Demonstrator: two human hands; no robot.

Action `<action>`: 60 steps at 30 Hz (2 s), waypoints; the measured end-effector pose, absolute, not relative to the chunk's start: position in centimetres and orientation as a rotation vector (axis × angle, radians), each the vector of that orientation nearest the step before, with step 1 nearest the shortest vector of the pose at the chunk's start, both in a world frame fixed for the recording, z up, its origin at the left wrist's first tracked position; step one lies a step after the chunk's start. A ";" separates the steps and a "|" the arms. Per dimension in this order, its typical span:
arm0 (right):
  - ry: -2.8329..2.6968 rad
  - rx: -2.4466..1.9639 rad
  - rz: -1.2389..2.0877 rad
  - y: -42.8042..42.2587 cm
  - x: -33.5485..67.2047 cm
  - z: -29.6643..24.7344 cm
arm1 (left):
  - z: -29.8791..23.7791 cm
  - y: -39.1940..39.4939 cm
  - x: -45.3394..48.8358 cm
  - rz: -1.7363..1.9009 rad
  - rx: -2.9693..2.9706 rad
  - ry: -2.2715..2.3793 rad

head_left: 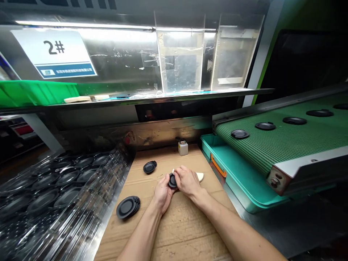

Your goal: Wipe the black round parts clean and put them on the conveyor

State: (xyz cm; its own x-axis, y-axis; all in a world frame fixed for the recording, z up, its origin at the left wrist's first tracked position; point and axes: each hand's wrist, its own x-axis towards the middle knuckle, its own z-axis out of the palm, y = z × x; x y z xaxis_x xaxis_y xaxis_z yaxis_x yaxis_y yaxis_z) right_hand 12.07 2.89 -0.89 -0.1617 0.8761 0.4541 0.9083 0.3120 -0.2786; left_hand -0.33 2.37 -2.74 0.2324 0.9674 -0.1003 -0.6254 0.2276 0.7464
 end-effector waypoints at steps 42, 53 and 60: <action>-2.178 -1.669 0.326 3.4 19.4 -0.1 | -1.6 4.3 -5.2 1.158 0.208 0.503; -2.084 -1.156 0.291 0.9 13.0 0.1 | -1.3 3.6 -4.2 1.062 0.398 0.449; -2.307 -1.106 0.239 0.2 12.0 -0.3 | -1.8 3.5 -3.5 1.065 0.432 0.523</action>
